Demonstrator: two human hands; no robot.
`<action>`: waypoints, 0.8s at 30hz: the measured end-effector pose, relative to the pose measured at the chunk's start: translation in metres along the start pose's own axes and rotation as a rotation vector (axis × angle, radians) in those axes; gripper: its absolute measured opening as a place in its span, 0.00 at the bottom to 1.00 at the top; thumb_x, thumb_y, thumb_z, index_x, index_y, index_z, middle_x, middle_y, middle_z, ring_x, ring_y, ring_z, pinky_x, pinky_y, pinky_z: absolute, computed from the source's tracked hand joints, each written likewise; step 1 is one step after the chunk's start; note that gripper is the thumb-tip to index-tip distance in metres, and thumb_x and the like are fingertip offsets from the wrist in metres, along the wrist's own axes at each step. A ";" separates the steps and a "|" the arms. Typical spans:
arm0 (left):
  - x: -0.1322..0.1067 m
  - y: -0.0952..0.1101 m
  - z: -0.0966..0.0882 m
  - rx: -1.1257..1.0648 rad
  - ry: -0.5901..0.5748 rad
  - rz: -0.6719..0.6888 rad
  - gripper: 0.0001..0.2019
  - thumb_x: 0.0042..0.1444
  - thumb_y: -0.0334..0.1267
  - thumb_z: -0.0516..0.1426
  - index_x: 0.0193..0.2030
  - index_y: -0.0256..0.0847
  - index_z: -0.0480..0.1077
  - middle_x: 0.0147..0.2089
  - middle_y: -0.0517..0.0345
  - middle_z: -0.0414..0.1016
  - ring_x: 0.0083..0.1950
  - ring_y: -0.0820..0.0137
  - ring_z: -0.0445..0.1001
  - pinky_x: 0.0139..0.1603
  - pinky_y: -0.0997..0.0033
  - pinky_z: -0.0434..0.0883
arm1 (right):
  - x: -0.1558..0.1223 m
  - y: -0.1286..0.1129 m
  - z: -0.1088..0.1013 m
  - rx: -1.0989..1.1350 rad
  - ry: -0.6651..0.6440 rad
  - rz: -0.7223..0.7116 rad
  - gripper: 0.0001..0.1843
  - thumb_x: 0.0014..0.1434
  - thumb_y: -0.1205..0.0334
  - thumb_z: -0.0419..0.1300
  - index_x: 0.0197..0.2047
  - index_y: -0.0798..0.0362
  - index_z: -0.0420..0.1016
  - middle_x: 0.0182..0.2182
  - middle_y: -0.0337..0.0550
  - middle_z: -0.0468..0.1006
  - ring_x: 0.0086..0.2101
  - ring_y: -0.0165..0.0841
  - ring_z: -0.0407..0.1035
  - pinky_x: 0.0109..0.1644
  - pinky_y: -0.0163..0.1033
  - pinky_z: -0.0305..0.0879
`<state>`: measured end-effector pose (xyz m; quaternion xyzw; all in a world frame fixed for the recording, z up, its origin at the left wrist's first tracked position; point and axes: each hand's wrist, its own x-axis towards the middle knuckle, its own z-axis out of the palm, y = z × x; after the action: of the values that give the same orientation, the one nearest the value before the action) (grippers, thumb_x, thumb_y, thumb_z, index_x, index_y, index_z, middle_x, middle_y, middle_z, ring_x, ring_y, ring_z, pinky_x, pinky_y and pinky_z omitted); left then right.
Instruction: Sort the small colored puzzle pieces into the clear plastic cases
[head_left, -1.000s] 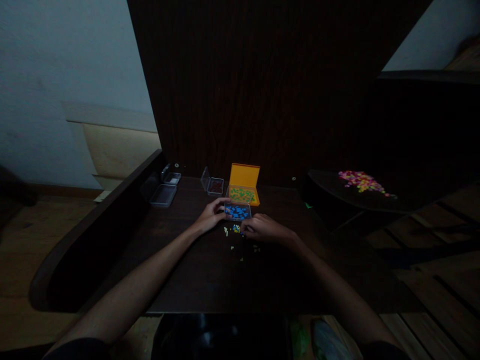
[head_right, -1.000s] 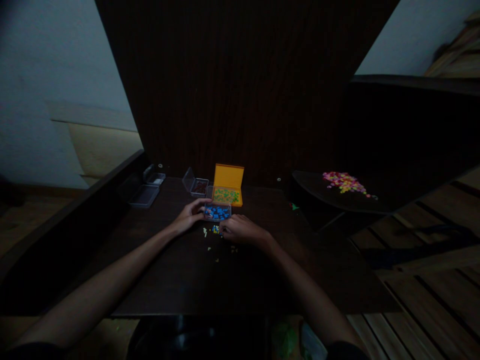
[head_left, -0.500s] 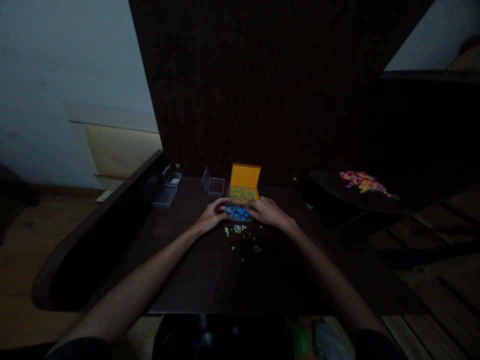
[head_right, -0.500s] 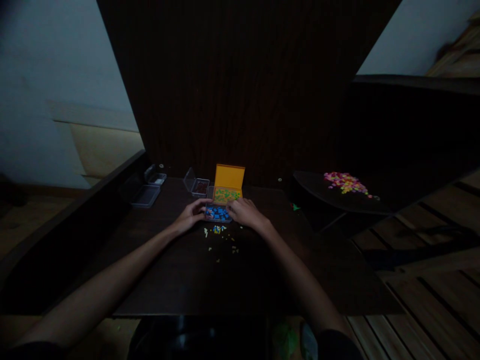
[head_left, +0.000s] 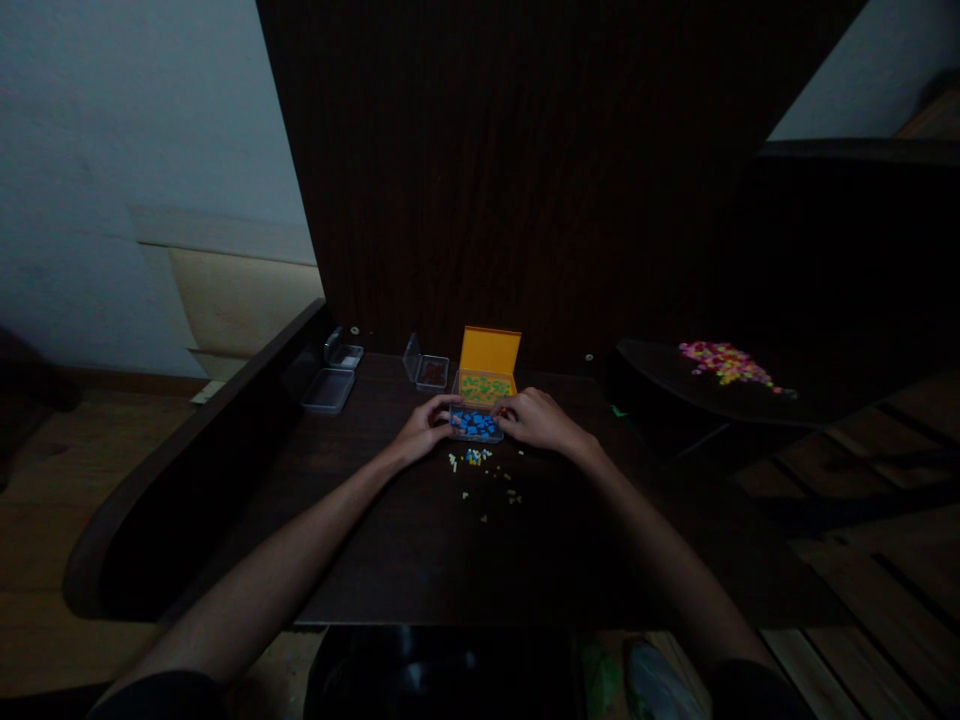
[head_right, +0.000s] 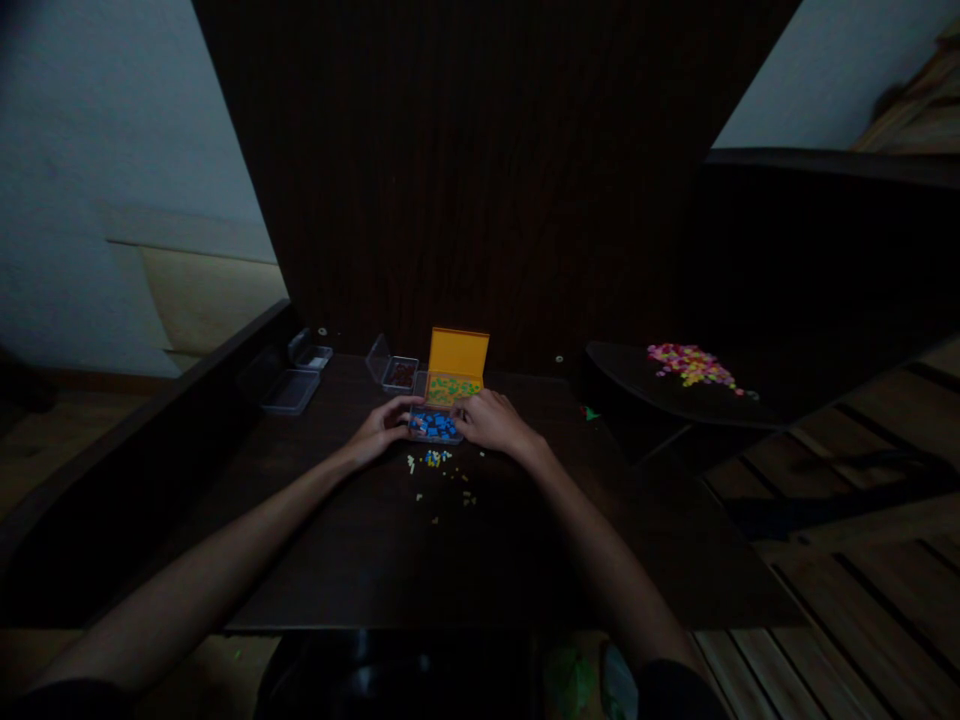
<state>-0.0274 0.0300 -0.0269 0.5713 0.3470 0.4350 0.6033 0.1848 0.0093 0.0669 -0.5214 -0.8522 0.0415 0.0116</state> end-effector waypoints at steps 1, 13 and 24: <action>0.000 0.000 0.000 -0.002 0.003 0.004 0.28 0.41 0.28 0.63 0.52 0.37 0.68 0.35 0.61 0.76 0.39 0.70 0.75 0.51 0.64 0.70 | -0.002 -0.001 -0.001 0.028 -0.008 -0.038 0.13 0.61 0.63 0.55 0.43 0.51 0.80 0.32 0.43 0.80 0.32 0.32 0.72 0.35 0.33 0.59; 0.002 -0.004 -0.001 0.001 0.020 0.022 0.28 0.40 0.30 0.63 0.53 0.37 0.68 0.36 0.60 0.76 0.40 0.69 0.74 0.50 0.66 0.70 | -0.012 -0.013 0.026 -0.066 -0.152 -0.226 0.12 0.62 0.63 0.54 0.41 0.50 0.80 0.35 0.43 0.80 0.35 0.33 0.71 0.38 0.33 0.58; 0.002 -0.006 -0.002 -0.009 0.017 0.023 0.29 0.41 0.30 0.63 0.54 0.36 0.67 0.35 0.60 0.75 0.40 0.70 0.74 0.51 0.66 0.69 | -0.008 -0.008 0.041 -0.113 -0.164 -0.165 0.13 0.64 0.58 0.53 0.47 0.51 0.76 0.40 0.48 0.78 0.41 0.38 0.71 0.43 0.37 0.61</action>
<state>-0.0274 0.0331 -0.0330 0.5689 0.3435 0.4482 0.5979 0.1787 -0.0044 0.0266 -0.4442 -0.8913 0.0348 -0.0841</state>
